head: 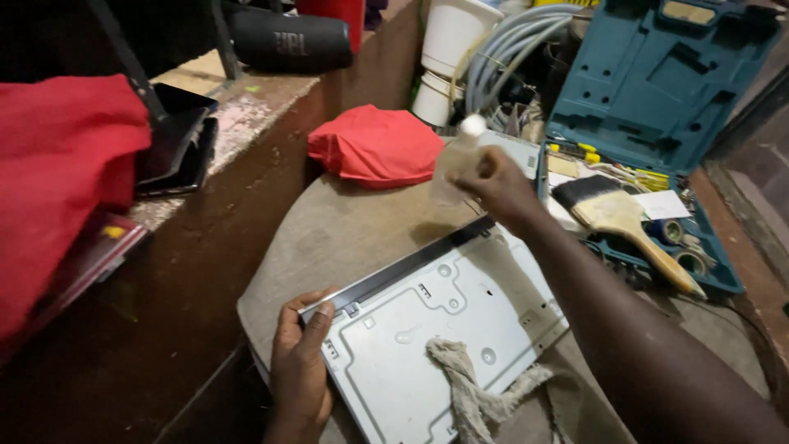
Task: Cleaning the exterior surfaces of a PlayStation 3 console using a cloth and cleaning solution.
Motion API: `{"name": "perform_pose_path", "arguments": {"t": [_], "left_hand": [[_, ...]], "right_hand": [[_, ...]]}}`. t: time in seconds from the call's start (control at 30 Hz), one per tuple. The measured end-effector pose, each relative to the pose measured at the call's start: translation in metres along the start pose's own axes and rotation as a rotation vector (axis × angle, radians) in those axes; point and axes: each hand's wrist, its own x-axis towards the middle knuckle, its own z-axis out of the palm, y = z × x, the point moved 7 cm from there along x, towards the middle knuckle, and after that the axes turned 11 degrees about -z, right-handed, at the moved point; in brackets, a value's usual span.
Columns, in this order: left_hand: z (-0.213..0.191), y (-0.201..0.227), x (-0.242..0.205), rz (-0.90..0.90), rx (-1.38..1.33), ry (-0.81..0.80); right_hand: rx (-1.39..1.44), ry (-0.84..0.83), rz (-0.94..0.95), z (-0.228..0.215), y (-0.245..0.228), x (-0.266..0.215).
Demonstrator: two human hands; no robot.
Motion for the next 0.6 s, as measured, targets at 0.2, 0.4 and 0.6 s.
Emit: {"name": "perform_pose_path", "arguments": {"t": [0.2,0.4,0.6], "left_hand": [[-0.001,0.001,0.000,0.009,0.047,0.033],[0.005,0.015,-0.010,-0.001,0.141,0.048],[0.005,0.012,-0.008,0.009,0.096,0.029]], "right_hand": [[0.401,-0.199,0.082,0.085,0.059,0.044],[-0.227,-0.075,-0.135,0.048,-0.003,0.031],[-0.317,0.003,-0.458,0.044,-0.026,0.039]]}}
